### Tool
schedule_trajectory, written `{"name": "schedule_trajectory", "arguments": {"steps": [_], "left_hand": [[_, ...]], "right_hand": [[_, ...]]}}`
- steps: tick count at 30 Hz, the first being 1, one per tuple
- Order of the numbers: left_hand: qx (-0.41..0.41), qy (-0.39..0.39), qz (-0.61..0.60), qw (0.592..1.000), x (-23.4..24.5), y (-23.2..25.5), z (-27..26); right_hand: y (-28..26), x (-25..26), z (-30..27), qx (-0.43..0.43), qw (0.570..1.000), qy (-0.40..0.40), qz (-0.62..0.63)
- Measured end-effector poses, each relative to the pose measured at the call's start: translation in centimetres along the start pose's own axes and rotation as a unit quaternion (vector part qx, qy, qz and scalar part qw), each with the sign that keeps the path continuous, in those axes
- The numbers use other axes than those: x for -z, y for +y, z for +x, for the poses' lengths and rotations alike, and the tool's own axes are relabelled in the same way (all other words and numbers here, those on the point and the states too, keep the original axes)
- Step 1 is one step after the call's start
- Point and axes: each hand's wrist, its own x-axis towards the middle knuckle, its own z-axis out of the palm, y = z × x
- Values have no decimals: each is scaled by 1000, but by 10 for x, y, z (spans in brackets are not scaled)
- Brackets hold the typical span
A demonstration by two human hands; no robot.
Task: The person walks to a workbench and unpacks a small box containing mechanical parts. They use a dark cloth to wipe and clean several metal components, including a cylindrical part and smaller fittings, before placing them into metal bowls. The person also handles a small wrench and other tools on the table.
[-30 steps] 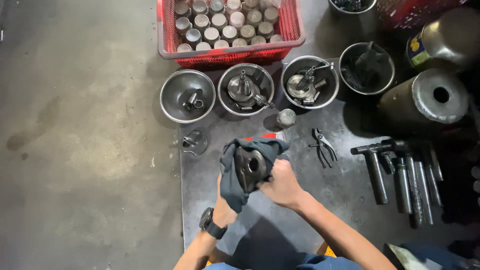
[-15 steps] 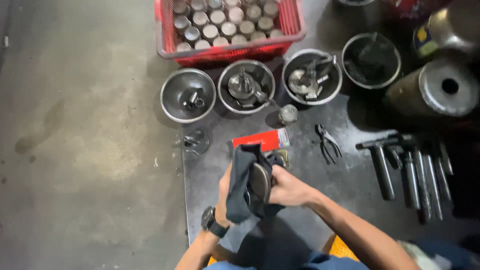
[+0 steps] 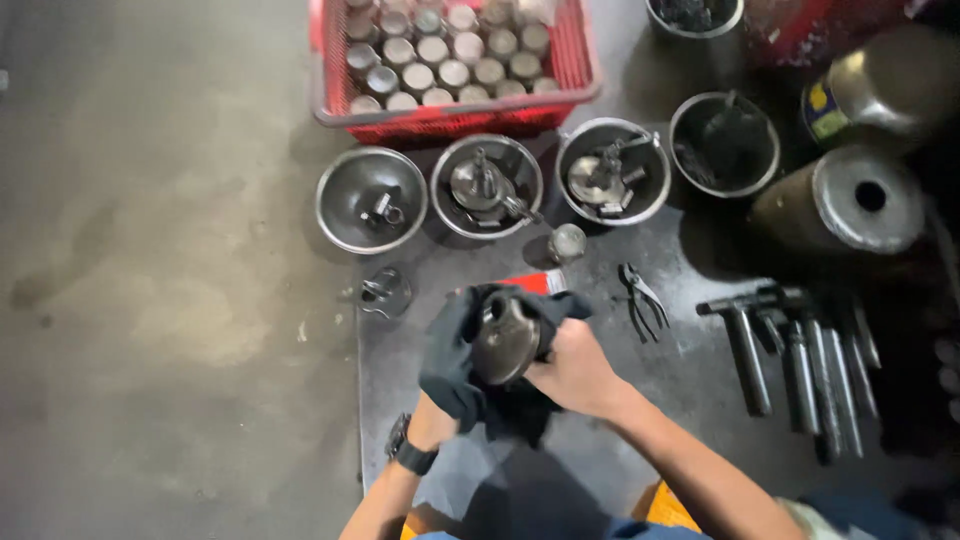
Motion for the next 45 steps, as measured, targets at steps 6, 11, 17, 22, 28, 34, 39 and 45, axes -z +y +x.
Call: {"name": "schedule_trajectory", "arguments": {"steps": [6, 11, 17, 22, 28, 34, 39, 45], "left_hand": [[-3, 4, -74, 997, 8, 26, 9], [-62, 18, -18, 998, 7, -39, -28], [67, 140, -88, 984, 33, -176, -103], [173, 182, -344, 905, 62, -139, -96], [-2, 84, -87, 993, 40, -20, -26], [47, 38, -62, 996, 27, -2, -17], [224, 122, -16, 967, 2, 13, -6], [172, 117, -50, 977, 6, -25, -20]], "right_hand": [[4, 8, 20, -11, 998, -63, -25], [68, -22, 6, -252, 917, -185, 247], [91, -16, -64, -281, 881, -234, 300], [167, 8, -99, -203, 888, -187, 368], [94, -28, -7, -304, 839, -42, 449], [34, -33, 7, -213, 920, -254, 208], [-4, -52, 7, -141, 922, -192, -306], [-33, -12, 32, -128, 934, -275, -188]]}}
